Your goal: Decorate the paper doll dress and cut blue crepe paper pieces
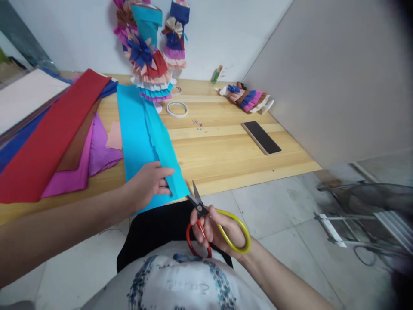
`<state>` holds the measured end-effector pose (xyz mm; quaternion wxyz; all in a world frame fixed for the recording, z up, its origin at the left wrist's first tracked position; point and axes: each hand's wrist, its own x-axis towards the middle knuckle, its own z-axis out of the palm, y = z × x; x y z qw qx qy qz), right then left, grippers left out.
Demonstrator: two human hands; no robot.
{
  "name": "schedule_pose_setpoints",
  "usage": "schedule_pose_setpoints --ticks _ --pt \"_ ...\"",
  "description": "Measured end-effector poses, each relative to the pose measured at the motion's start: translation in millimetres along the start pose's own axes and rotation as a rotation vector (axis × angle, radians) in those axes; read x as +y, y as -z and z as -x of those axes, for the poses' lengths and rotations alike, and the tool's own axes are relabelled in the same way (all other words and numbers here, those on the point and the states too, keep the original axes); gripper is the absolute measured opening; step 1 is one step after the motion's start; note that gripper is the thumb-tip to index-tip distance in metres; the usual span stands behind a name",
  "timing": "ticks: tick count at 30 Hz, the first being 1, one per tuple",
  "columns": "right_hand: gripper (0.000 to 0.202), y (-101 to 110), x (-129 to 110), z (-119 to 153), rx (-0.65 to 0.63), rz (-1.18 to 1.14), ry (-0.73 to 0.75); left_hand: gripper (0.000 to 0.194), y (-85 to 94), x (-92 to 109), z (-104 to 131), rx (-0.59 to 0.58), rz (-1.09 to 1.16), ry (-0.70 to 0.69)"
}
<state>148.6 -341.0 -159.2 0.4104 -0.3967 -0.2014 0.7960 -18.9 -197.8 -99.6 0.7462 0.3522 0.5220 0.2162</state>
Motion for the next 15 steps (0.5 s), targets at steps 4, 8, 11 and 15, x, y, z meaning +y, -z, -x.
schedule_pose_setpoints --ticks 4,8,11,15 --pt "0.056 -7.7 6.5 -3.3 0.017 -0.036 0.016 0.019 -1.3 1.4 2.5 -0.053 -0.202 -0.045" --pt "0.057 -9.6 16.4 -7.8 0.028 -0.106 0.003 0.029 -2.2 3.5 1.0 0.047 -0.279 -0.110" --pt "0.058 -10.6 21.2 -11.5 0.005 -0.175 0.009 0.028 -1.7 7.0 2.2 0.073 -0.328 -0.069" --pt "0.058 -16.6 22.3 -17.8 -0.053 -0.252 0.027 0.024 0.2 10.5 7.0 0.058 -0.344 -0.035"
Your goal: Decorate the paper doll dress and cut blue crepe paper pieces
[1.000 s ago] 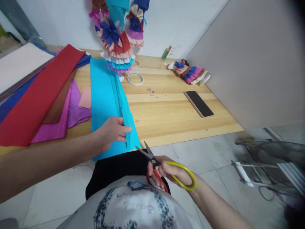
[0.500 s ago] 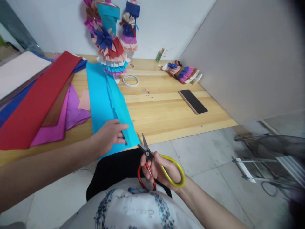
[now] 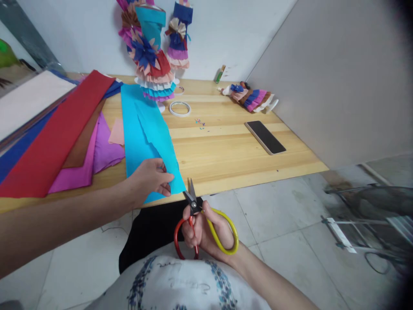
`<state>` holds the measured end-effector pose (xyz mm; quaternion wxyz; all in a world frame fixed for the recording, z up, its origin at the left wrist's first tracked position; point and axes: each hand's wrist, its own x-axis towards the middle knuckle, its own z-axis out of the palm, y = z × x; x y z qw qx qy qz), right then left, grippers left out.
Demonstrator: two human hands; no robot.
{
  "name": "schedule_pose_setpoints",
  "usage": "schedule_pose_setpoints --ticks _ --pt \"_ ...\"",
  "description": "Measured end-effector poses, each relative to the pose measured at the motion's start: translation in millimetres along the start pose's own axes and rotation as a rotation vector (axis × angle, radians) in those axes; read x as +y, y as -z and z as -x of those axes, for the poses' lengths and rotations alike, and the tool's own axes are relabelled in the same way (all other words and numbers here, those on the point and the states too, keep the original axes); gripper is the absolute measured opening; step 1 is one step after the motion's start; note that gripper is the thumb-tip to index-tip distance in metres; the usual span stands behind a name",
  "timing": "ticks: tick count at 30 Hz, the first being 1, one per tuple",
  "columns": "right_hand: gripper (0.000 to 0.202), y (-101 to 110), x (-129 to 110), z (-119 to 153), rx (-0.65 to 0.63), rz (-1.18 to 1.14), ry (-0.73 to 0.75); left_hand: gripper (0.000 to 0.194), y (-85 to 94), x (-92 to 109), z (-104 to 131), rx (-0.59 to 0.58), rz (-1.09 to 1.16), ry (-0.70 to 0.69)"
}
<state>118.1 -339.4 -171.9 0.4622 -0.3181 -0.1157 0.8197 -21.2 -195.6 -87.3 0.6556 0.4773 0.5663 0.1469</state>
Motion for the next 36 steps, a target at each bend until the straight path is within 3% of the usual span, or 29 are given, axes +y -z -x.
schedule_pose_setpoints --ticks 5,12,23,30,36 --pt "0.056 -8.0 3.9 -9.1 -0.025 -0.075 0.010 0.023 5.2 -3.3 3.1 0.016 -0.023 0.005" --pt "0.058 -11.7 6.6 -13.5 0.107 0.054 0.085 0.026 6.9 -6.8 0.6 0.015 -0.062 0.041" --pt "0.052 -12.2 5.5 -14.8 0.140 -0.014 0.106 0.036 7.6 -8.9 -0.2 0.042 -0.005 0.030" --pt "0.058 -11.2 0.2 -10.6 0.175 0.065 0.049 0.035 11.5 -11.5 -2.3 0.011 0.030 0.015" --pt "0.061 -17.7 -8.2 -9.0 0.164 0.212 -0.023 0.028 18.4 -15.0 -5.4 -0.098 0.031 0.011"
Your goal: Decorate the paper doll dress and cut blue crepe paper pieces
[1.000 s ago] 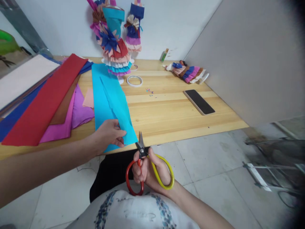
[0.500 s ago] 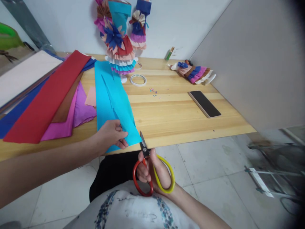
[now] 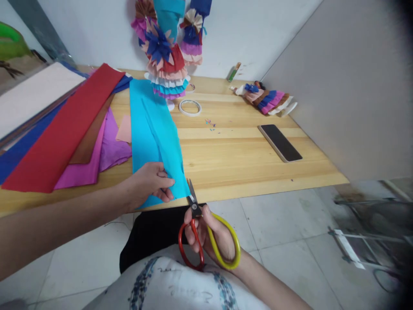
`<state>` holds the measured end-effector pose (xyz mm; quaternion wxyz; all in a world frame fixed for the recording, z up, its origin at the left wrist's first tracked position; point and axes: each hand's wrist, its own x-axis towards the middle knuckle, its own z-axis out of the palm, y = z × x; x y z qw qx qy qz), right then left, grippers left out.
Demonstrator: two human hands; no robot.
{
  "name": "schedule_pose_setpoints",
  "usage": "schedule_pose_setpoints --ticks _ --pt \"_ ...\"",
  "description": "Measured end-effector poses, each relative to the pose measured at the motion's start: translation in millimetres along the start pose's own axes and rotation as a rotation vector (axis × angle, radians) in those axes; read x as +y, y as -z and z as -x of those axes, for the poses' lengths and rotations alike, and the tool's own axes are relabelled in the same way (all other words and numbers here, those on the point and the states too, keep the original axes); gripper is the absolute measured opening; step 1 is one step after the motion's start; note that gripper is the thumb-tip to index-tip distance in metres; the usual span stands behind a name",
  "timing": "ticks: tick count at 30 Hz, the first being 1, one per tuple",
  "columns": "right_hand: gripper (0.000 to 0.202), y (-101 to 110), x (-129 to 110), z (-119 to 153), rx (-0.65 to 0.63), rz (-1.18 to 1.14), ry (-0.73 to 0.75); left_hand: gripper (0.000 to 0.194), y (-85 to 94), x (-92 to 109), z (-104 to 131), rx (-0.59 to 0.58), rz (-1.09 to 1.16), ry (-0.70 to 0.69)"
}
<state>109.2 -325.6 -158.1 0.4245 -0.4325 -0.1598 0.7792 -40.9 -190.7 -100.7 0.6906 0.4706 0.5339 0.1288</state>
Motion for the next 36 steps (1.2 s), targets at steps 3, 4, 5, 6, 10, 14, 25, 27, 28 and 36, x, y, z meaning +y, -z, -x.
schedule_pose_setpoints --ticks 3,4,5,6,10,14,25,27,28,36 --pt "0.062 -3.7 -4.1 0.2 0.008 0.011 -0.017 0.030 4.5 -2.0 -0.9 -0.030 0.039 0.005" --pt "0.063 -4.9 -5.4 0.7 0.015 0.018 -0.022 0.030 6.0 -2.8 -1.3 -0.040 0.049 0.004" --pt "0.063 -6.0 -6.9 1.4 0.021 0.030 -0.023 0.030 7.4 -3.8 -1.8 -0.050 0.054 0.007" --pt "0.063 -7.2 -8.6 2.4 0.028 0.044 -0.014 0.030 8.7 -4.7 -2.4 -0.063 0.052 0.012" --pt "0.061 -11.4 -18.0 5.1 0.040 0.075 0.024 0.027 12.0 -7.7 -4.7 -0.116 0.034 0.020" --pt "0.059 -14.1 -27.0 0.8 0.023 0.101 0.012 0.029 13.0 -8.3 -5.6 -0.120 0.077 0.019" --pt "0.058 -14.5 -41.8 -3.1 0.069 0.275 0.046 0.030 15.3 -6.8 -2.5 -0.151 0.104 0.042" --pt "0.057 -12.6 -43.5 -2.2 0.079 0.325 0.059 0.027 15.3 -6.7 -2.2 -0.152 0.107 0.042" --pt "0.057 -11.6 -44.3 -2.1 0.085 0.357 0.067 0.025 15.0 -6.6 -2.0 -0.146 0.109 0.041" --pt "0.058 -7.6 -54.2 -1.7 0.145 0.600 0.097 0.026 15.8 -9.1 -1.9 -0.150 0.144 0.065"
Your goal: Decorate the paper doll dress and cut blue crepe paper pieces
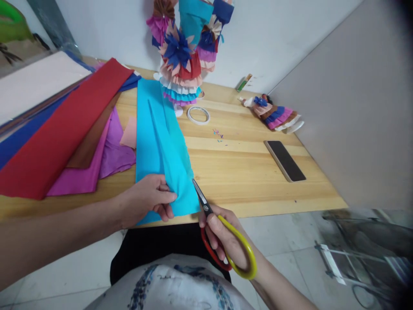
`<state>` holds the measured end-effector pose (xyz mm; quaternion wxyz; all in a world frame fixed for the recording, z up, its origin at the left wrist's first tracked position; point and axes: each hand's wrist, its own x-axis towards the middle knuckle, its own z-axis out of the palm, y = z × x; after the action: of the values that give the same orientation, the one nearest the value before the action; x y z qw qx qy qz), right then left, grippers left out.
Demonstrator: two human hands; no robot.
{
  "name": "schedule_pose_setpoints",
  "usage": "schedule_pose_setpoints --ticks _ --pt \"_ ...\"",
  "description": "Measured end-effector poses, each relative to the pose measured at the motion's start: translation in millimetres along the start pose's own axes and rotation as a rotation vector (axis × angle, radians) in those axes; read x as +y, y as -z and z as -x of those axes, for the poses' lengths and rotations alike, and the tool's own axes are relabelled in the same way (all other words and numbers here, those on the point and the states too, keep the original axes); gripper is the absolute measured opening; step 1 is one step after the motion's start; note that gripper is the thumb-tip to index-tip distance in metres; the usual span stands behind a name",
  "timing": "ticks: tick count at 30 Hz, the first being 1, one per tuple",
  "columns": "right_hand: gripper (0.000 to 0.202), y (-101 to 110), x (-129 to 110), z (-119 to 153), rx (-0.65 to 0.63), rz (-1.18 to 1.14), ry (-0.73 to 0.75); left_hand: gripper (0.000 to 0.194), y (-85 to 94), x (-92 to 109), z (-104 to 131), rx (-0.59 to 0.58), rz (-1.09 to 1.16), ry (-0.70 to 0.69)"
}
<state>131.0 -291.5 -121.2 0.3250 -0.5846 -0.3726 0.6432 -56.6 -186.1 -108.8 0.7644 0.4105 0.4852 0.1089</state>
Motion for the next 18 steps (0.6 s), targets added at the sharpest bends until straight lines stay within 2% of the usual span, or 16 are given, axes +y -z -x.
schedule_pose_setpoints --ticks 3,9,11,14,16,18 --pt "0.056 7.7 -6.4 1.2 -0.036 0.013 -0.004 0.030 1.8 -0.1 -0.3 -0.011 0.001 -0.002" --pt "0.056 39.2 -13.2 1.0 -0.335 -0.031 0.024 0.033 3.4 2.7 2.8 0.011 0.035 0.002" --pt "0.053 49.0 -16.7 1.0 -0.393 0.017 0.034 0.033 3.8 2.4 4.2 0.031 0.044 -0.021" --pt "0.041 54.3 -32.2 -1.2 -0.312 0.146 0.165 0.034 2.4 2.1 6.5 0.053 0.069 -0.072" --pt "0.035 49.4 -48.2 -8.2 -0.197 0.248 0.296 0.034 -0.7 3.2 8.3 0.066 0.084 -0.119" --pt "0.032 38.7 -64.0 -22.4 -0.138 0.338 0.378 0.029 -5.6 4.8 10.3 0.059 0.061 -0.161"
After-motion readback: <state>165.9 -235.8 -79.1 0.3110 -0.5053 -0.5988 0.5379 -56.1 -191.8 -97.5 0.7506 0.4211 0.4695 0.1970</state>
